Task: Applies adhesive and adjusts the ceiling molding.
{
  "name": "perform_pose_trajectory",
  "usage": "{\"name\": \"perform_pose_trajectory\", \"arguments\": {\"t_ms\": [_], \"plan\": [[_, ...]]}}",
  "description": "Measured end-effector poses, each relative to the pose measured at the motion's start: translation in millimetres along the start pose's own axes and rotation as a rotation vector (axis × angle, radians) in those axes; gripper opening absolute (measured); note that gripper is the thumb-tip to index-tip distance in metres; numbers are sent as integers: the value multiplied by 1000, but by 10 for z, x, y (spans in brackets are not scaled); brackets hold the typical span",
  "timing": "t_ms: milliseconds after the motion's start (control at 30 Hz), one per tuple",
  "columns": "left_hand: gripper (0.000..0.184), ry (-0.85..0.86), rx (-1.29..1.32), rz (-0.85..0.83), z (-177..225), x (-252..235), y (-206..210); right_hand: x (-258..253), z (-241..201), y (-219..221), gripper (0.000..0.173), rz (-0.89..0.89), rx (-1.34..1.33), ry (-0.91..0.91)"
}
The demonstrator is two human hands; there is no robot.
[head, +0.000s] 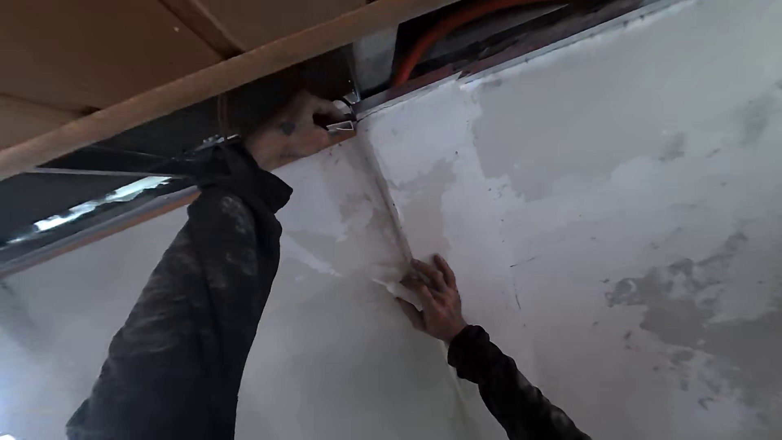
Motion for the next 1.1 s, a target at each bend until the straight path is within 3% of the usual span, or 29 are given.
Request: {"name": "perform_pose_trajectory", "arguments": {"t_ms": [200,1100], "plan": [[24,-5,-22,29,-32,41,-3,3,17,-7,29,21,-42,-6],[20,3,-16,51,8,28,23,3,31,-18,30,23,-71,12]]}}
Point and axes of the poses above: each hand's wrist, its own x-axis away from the middle knuckle, its own y-axis out of the palm, z = x × y, the point moved 2 cm from there along -x, towards the middle knuckle
